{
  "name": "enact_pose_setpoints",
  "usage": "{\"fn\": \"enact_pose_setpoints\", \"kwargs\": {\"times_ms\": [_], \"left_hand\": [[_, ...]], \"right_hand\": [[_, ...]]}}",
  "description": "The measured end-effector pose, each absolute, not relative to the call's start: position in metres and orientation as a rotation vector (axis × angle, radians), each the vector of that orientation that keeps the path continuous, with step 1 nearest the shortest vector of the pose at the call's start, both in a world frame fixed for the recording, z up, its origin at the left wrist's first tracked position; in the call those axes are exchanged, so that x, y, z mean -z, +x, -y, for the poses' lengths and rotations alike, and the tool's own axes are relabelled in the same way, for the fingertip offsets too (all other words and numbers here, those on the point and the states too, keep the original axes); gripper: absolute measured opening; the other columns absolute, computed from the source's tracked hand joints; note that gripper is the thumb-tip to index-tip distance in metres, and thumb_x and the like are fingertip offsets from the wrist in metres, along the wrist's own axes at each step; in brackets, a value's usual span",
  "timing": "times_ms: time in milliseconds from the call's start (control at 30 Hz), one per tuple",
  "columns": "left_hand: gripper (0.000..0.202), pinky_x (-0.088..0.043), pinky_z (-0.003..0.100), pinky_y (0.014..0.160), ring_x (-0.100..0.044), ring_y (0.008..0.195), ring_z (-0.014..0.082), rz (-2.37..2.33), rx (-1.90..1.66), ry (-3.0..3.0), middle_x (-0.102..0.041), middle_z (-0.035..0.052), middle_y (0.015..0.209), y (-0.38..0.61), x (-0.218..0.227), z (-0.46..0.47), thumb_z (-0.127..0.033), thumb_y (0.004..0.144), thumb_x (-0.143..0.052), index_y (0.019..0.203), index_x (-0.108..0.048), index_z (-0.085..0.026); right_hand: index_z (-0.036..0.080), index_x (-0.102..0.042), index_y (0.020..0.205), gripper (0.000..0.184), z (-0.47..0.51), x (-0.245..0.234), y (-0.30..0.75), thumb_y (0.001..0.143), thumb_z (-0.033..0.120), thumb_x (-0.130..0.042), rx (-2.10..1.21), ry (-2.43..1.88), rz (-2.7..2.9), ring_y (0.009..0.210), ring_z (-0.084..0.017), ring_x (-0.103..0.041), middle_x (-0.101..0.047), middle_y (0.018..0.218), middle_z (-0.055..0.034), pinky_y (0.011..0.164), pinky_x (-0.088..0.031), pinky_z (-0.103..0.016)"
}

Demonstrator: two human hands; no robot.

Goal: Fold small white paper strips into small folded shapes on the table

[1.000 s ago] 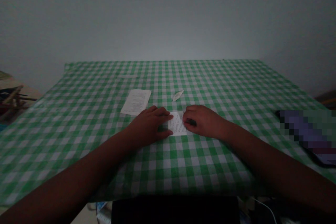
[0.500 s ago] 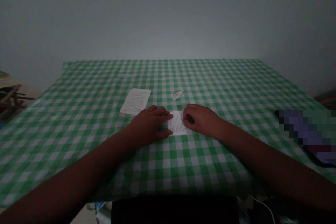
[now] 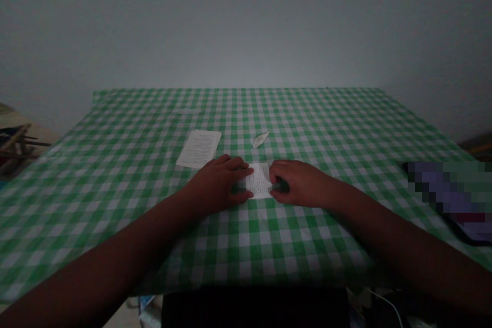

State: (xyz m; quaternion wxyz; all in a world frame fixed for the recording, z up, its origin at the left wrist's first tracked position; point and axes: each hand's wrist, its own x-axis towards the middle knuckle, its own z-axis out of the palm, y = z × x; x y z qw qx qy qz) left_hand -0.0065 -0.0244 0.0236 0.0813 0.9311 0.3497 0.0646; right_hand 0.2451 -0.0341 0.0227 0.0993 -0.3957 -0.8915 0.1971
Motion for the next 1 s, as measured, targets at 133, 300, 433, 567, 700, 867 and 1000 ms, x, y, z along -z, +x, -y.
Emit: {"fn": "enact_pose_setpoints", "kwargs": {"times_ms": [133,300,433,567,700,867,1000], "left_hand": [[0.044,-0.044,0.044,0.097,-0.052,0.111,0.0257,-1.06,-0.239,2.774,-0.06,0.0052,0.127,-0.004,-0.022,0.025,-0.047,0.089,-0.059,0.128,-0.06,-0.026],[0.045,-0.044,0.043,0.093,-0.052,0.11,0.0267,-1.163,-0.278,2.746,-0.06,0.0052,0.124,0.002,-0.015,0.025,-0.053,0.086,-0.064,0.12,-0.064,-0.024],[0.047,-0.044,0.043,0.095,-0.051,0.111,0.0267,-1.18,-0.293,2.736,-0.061,0.0049,0.123,0.003,-0.015,0.027,-0.054,0.084,-0.066,0.12,-0.064,-0.024],[0.047,-0.043,0.043,0.096,-0.052,0.11,0.0259,-1.18,-0.29,2.72,-0.061,0.0048,0.121,0.004,-0.018,0.028,-0.054,0.085,-0.065,0.122,-0.063,-0.024],[0.047,-0.044,0.043,0.094,-0.052,0.108,0.0261,-1.18,-0.279,2.72,-0.062,0.005,0.118,0.004,-0.018,0.027,-0.054,0.084,-0.066,0.121,-0.064,-0.024],[0.048,-0.044,0.043,0.095,-0.052,0.108,0.026,-1.177,-0.261,2.72,-0.062,0.0057,0.119,0.004,-0.02,0.028,-0.054,0.085,-0.065,0.122,-0.063,-0.024],[0.048,-0.043,0.042,0.095,-0.051,0.109,0.026,-1.171,-0.244,2.712,-0.062,0.0053,0.119,0.004,-0.021,0.027,-0.054,0.086,-0.064,0.123,-0.063,-0.024]], "right_hand": [[0.019,-0.054,0.082,0.012,0.038,-0.025,0.247,0.083,0.027,-0.063,-0.593,-1.118,2.672,0.078,-0.016,-0.055,-0.06,0.086,-0.002,0.072,-0.041,-0.029],[0.019,-0.06,0.083,0.005,0.037,-0.024,0.25,0.081,0.021,-0.063,-0.672,-0.992,2.716,0.078,-0.015,-0.057,-0.063,0.087,-0.0007,0.075,-0.041,-0.029],[0.019,-0.064,0.087,0.008,0.034,-0.02,0.245,0.086,0.017,-0.056,-0.694,-1.054,2.637,0.081,-0.016,-0.058,-0.066,0.088,-0.0028,0.076,-0.042,-0.028],[0.017,-0.065,0.084,0.01,0.037,-0.021,0.236,0.087,0.017,-0.056,-0.587,-1.218,2.571,0.082,-0.018,-0.058,-0.067,0.085,-0.0043,0.077,-0.042,-0.03],[0.018,-0.065,0.081,0.01,0.049,-0.026,0.235,0.086,0.016,-0.056,-0.604,-1.22,2.605,0.08,-0.017,-0.058,-0.067,0.081,-0.0034,0.077,-0.042,-0.031],[0.02,-0.066,0.079,0.012,0.05,-0.025,0.236,0.086,0.017,-0.056,-0.645,-1.23,2.606,0.077,-0.017,-0.058,-0.067,0.079,-0.0025,0.075,-0.041,-0.03],[0.017,-0.066,0.081,0.015,0.038,-0.022,0.233,0.089,0.02,-0.053,-0.524,-1.41,2.503,0.079,-0.018,-0.058,-0.067,0.081,-0.0059,0.075,-0.042,-0.031]]}}
